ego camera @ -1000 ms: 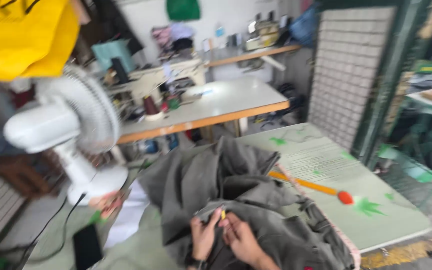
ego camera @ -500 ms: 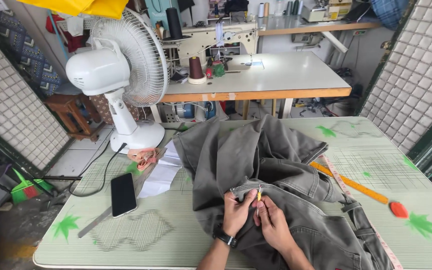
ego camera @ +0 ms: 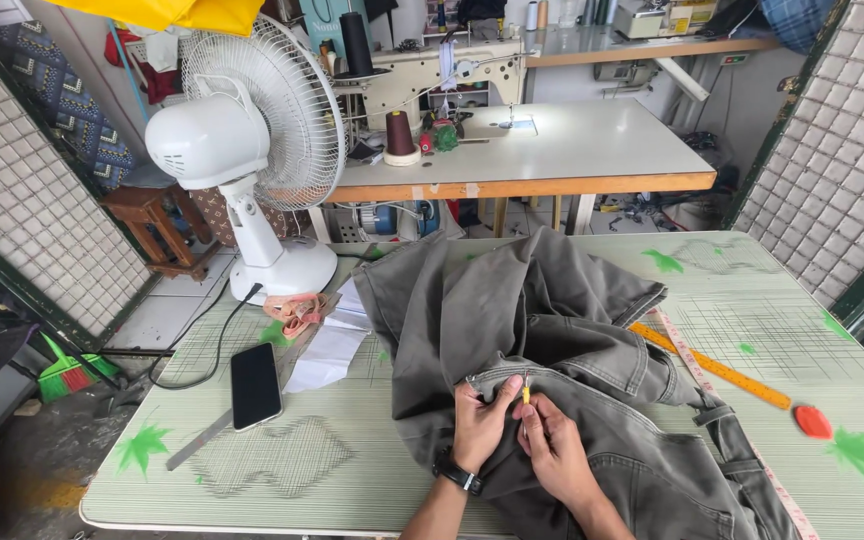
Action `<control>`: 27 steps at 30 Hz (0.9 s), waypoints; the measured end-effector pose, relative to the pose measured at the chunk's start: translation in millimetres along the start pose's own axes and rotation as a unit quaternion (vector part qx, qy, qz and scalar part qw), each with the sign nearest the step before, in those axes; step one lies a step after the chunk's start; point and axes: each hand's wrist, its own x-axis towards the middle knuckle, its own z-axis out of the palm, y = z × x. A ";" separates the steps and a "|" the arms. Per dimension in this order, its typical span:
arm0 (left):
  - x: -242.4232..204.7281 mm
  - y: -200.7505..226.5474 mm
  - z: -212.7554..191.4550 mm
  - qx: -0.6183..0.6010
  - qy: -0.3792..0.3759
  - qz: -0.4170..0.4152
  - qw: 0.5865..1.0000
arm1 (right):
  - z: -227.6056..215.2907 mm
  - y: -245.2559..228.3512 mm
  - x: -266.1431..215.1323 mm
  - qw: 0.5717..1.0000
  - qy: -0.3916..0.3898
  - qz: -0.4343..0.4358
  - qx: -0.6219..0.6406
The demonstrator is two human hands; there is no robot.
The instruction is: The person measures a section of a pair of gray pants using a measuring tape. They then use a seam ripper to carefully remove stitches along the hem of the pants, working on the fabric while it rests on a table.
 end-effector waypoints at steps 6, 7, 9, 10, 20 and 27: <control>0.2 -0.2 0.6 -0.002 0.003 0.001 1.000 | 0.1 3.1 -0.4 1.000 0.000 0.012 0.004; 0.1 0.9 0.7 0.004 0.003 -0.001 1.000 | 0.2 4.4 -0.6 1.000 -0.001 0.012 0.007; 0.3 -0.6 0.6 0.001 0.000 0.006 1.000 | 0.8 5.3 -0.7 1.000 -0.001 0.012 0.016; 0.6 -1.1 0.4 -0.003 -0.002 0.013 1.000 | 1.1 5.5 -0.6 1.000 -0.001 0.013 0.025; 1.1 -9.3 -0.3 0.003 0.015 -0.013 1.000 | -0.2 9.4 -0.5 0.999 0.024 -0.011 -0.021; 1.4 -10.6 0.5 0.001 0.017 -0.004 1.000 | -0.6 12.5 0.1 0.998 0.036 0.001 -0.043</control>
